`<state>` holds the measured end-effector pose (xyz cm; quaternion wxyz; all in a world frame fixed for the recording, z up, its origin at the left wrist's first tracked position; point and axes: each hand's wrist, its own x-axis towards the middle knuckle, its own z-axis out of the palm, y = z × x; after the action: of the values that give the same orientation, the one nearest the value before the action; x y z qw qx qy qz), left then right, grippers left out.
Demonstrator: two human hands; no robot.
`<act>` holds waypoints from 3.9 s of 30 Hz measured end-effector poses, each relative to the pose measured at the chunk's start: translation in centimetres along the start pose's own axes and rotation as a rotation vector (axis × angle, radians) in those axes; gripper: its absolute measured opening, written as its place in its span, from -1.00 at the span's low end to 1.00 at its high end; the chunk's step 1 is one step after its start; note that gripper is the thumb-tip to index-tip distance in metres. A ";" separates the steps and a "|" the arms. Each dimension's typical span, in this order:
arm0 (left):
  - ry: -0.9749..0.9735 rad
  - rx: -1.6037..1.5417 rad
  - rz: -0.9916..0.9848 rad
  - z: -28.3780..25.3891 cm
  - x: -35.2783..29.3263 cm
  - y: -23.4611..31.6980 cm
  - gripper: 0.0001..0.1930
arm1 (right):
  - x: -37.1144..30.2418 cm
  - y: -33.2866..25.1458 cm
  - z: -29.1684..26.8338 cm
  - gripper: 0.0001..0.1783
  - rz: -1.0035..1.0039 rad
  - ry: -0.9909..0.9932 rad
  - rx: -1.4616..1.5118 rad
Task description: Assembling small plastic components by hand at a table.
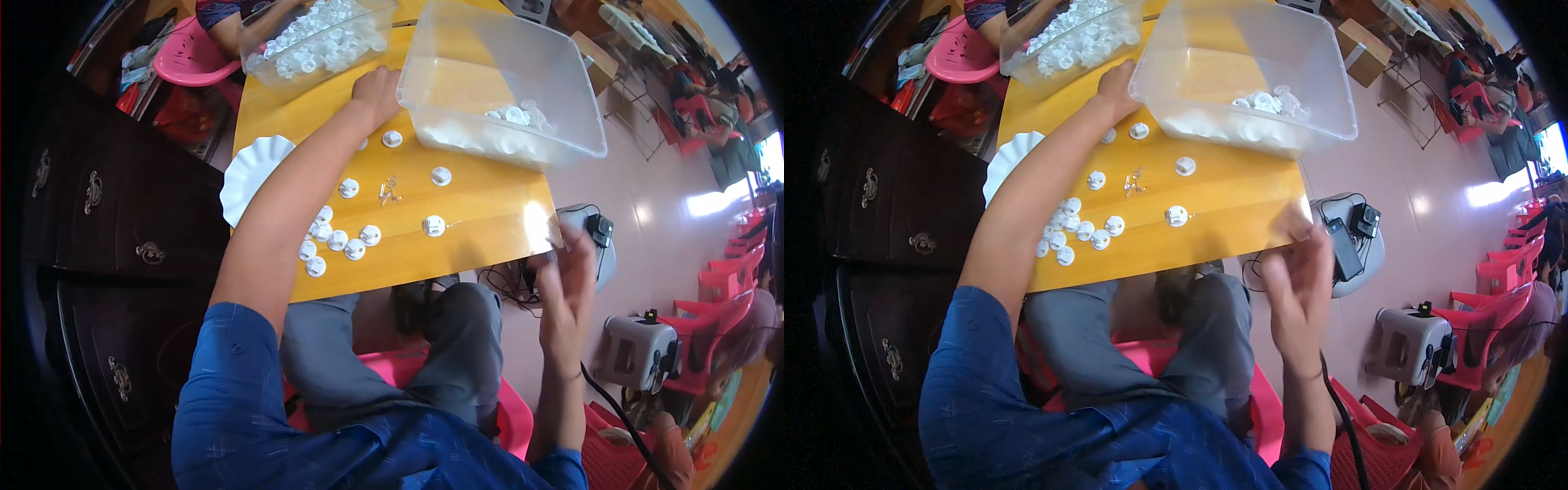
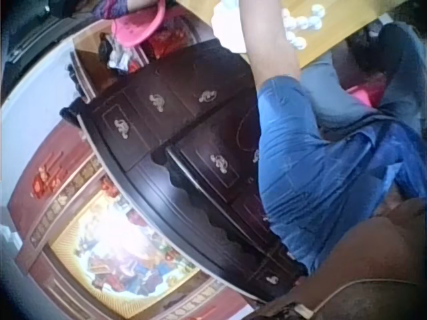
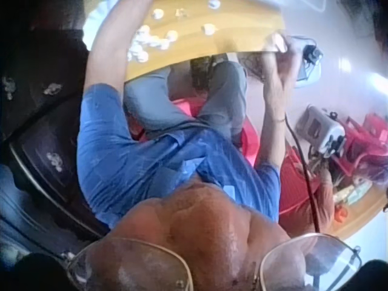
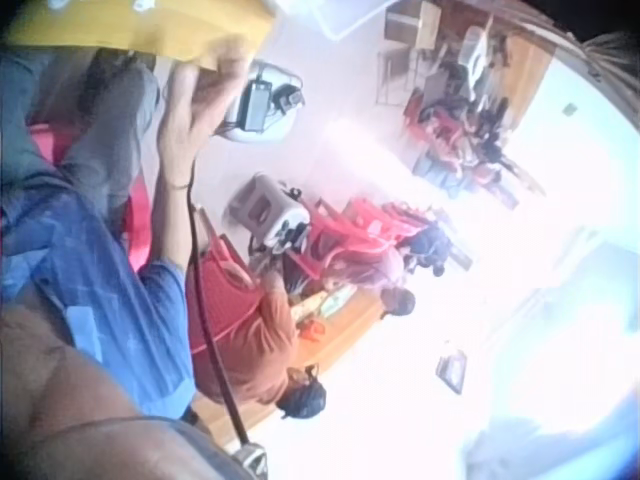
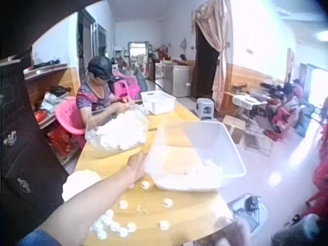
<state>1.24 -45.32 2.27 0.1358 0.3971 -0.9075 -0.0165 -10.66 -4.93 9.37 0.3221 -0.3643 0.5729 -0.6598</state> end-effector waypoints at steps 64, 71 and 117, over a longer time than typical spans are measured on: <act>-1.186 -0.629 -0.768 5.7 -60.7 -9.6 -0.34 | 5.3 7.7 6.8 -0.58 -0.414 -0.374 -0.868; -1.150 -0.366 -0.194 4.0 -57.7 -9.5 -0.65 | 4.8 10.4 7.3 -0.75 -0.554 -0.380 -0.968; 0.198 -0.787 0.031 -6.6 -24.0 15.0 -0.92 | -1.8 7.8 2.4 -0.54 0.480 -0.258 1.270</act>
<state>7.74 -17.16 5.08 0.3644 0.3009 -0.8203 -0.3221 -7.62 -5.78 1.59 0.6757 -0.0440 0.0974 -0.7294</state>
